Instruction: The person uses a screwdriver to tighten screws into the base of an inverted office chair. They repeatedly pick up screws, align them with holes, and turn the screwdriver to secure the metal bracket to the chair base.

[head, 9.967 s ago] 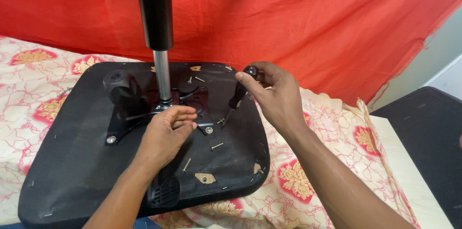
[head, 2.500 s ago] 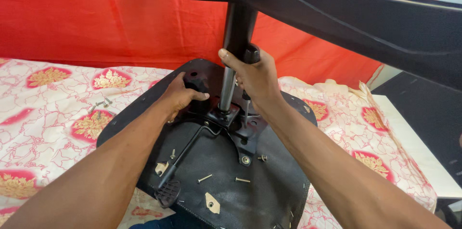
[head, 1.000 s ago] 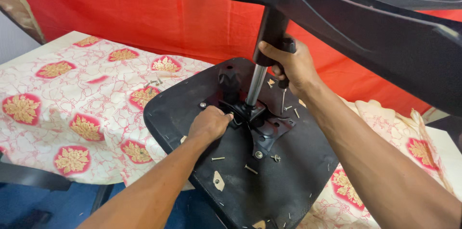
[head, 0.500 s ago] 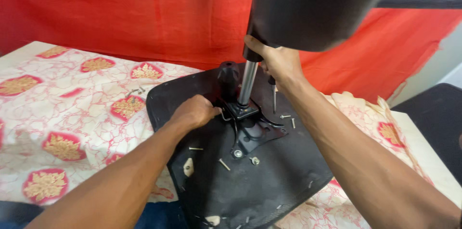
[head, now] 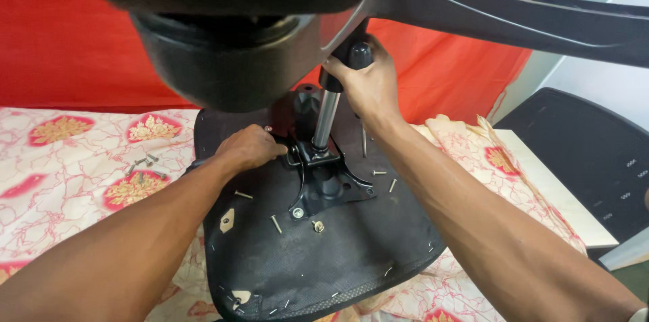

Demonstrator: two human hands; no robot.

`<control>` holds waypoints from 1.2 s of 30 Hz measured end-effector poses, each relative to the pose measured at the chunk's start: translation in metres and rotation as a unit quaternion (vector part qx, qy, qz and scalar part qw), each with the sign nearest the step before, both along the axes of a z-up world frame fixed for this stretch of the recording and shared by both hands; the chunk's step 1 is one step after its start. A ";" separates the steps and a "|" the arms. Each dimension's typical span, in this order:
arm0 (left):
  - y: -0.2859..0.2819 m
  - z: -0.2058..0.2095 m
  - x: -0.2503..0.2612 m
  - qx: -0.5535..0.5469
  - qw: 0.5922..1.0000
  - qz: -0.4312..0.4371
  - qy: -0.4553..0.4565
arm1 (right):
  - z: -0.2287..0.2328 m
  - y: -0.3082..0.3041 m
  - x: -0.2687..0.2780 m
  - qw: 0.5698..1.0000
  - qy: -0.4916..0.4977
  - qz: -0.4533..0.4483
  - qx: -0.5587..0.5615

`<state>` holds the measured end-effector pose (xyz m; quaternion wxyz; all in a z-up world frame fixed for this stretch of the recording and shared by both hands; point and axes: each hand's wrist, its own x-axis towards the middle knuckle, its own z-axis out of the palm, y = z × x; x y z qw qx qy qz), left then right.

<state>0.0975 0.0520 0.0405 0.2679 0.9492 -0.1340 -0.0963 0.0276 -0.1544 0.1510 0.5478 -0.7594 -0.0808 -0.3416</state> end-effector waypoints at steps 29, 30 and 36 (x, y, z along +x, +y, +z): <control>0.002 -0.037 0.029 -0.030 0.988 -0.039 -0.150 | -0.014 -0.002 0.013 0.983 0.182 0.001 0.035; 0.001 -0.038 0.024 -0.050 0.983 -0.026 -0.173 | -0.015 -0.004 0.013 0.979 0.199 -0.003 0.038; -0.004 -0.048 -0.027 -0.149 0.951 0.050 -0.268 | -0.024 -0.055 0.002 0.974 0.191 0.081 0.087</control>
